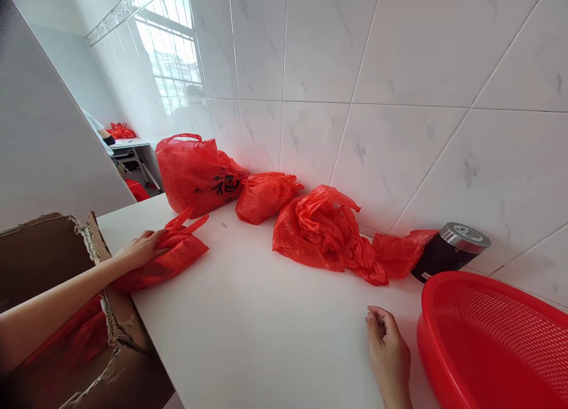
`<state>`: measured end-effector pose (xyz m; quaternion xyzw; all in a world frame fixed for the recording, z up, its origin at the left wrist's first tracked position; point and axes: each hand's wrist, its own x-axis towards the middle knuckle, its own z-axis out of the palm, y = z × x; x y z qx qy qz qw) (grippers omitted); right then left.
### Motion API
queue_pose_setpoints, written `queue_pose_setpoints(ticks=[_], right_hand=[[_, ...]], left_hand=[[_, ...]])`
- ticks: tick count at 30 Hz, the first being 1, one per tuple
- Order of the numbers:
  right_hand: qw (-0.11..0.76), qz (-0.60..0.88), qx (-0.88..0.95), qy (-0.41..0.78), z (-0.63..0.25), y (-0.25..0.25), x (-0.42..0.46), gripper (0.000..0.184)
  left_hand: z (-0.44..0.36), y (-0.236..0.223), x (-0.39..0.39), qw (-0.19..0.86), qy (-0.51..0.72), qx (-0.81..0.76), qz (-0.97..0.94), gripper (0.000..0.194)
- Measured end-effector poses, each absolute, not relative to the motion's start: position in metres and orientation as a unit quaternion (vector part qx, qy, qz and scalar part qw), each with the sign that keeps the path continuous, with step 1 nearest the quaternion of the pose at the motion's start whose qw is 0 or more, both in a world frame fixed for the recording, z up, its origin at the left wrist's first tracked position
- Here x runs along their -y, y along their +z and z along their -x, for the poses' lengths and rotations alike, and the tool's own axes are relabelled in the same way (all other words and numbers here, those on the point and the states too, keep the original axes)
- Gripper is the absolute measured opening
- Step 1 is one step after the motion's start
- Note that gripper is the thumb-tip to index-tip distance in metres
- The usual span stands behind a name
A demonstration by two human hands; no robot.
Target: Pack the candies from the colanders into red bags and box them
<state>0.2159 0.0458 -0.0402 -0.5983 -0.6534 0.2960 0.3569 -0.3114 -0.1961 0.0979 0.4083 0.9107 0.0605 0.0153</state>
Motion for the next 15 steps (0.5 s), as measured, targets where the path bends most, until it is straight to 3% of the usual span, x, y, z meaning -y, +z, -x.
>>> queue_pose_setpoints(ticks=[6, 15], right_hand=[[0.345, 0.606, 0.655, 0.292, -0.214, -0.036, -0.044, 0.044], [0.343, 0.606, 0.658, 0.287, -0.213, -0.034, -0.042, 0.044]], left_hand=[[0.305, 0.110, 0.201, -0.021, 0.031, -0.914, -0.403, 0.043], [0.308, 0.125, 0.196, -0.008, 0.062, -0.928, -0.368, 0.062]])
